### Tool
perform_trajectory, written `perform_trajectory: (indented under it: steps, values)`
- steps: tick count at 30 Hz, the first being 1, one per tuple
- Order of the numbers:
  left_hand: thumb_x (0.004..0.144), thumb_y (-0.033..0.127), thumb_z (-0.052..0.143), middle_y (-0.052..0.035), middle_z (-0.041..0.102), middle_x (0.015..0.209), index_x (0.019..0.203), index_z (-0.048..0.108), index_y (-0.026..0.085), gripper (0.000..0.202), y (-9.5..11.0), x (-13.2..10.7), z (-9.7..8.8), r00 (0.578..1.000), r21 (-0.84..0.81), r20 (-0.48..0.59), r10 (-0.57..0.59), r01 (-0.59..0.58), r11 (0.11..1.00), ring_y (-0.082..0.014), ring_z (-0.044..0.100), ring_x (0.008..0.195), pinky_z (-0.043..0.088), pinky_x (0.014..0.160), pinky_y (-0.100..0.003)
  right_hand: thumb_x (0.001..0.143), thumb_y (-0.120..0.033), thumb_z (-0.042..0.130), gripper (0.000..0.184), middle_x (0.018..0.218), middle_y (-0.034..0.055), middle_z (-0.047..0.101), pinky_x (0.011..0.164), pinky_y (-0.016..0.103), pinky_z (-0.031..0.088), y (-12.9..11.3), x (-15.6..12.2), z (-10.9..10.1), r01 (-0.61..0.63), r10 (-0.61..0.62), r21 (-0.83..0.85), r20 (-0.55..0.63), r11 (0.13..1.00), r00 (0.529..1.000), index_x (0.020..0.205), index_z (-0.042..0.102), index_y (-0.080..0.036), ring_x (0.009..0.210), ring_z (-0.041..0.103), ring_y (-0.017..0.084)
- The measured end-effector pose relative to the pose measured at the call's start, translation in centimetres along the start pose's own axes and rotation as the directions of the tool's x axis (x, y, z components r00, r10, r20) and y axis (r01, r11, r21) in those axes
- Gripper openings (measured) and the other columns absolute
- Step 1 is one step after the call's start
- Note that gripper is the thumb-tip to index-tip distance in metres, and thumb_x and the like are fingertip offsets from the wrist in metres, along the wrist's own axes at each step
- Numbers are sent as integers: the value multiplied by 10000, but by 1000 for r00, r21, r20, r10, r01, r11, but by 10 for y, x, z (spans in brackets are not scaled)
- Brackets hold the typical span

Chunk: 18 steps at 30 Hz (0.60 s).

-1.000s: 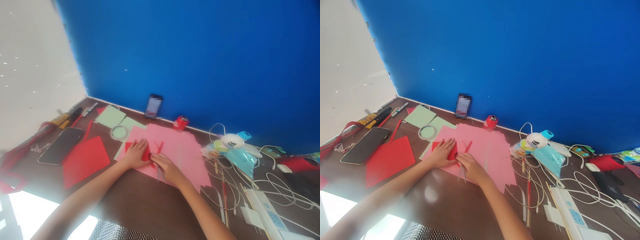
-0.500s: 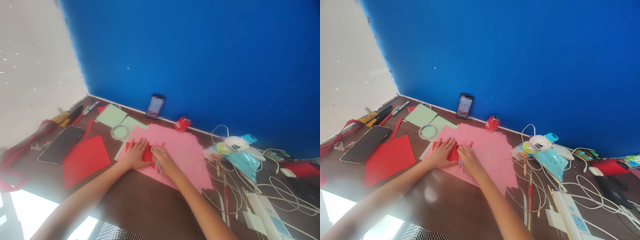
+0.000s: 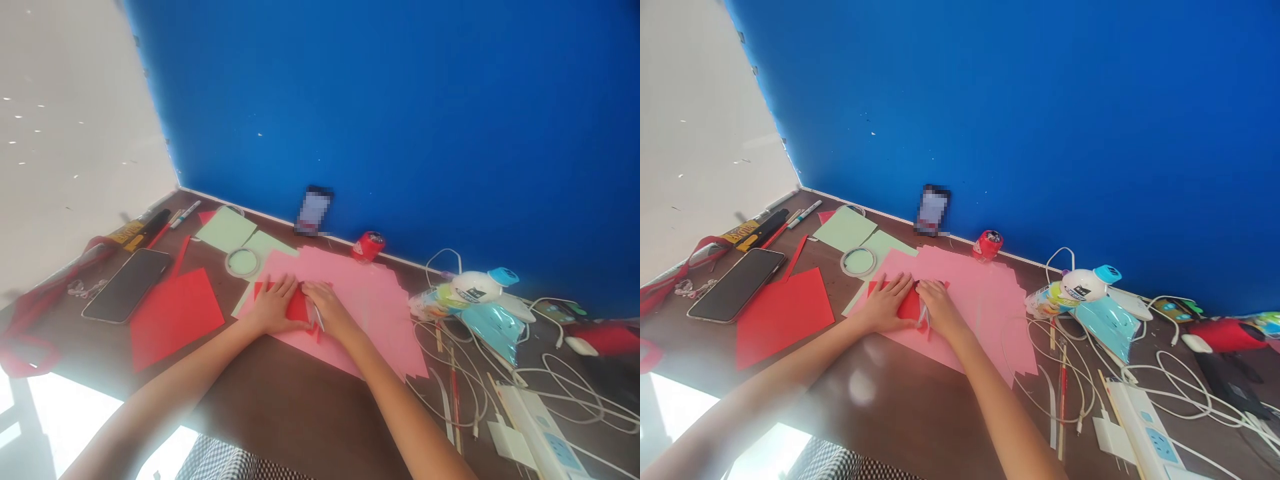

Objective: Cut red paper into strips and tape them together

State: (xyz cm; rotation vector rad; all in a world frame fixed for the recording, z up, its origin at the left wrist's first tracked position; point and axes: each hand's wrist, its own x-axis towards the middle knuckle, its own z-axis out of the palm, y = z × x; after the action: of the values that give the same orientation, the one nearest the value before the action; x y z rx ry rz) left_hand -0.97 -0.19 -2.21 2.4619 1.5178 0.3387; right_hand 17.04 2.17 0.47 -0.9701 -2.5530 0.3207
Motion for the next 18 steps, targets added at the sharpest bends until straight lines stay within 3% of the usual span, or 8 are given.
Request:
perform_trajectory:
  steps: [4,10,18]
  values:
    - [683,747,323,-89,119,1473,1413,78,158,969,1,0,-3,999,-4,45,1,-1,1000,-287,76,1351,-77,1059,-518,783,-179,531,356,1160,132,562,934,507,403,-12,-11,-10,-10,9,18,57,1000,998,1139,523,-179,1138,476,287]
    - [627,777,356,-99,71,1477,1412,36,132,1065,0,-1,-6,996,-5,86,25,-24,1000,-297,35,1352,-91,1044,-535,790,-38,394,365,1113,115,588,944,480,400,-35,-33,-25,-25,23,22,104,999,994,1106,513,-174,1093,518,252]
    - [596,780,398,-124,77,1472,1411,46,125,1103,-1,-1,-9,994,0,106,23,-23,1000,-308,29,1350,-93,1042,-534,697,62,373,473,1132,114,581,963,503,367,-55,-52,-35,-26,22,26,147,999,989,1073,522,-183,1101,517,259]
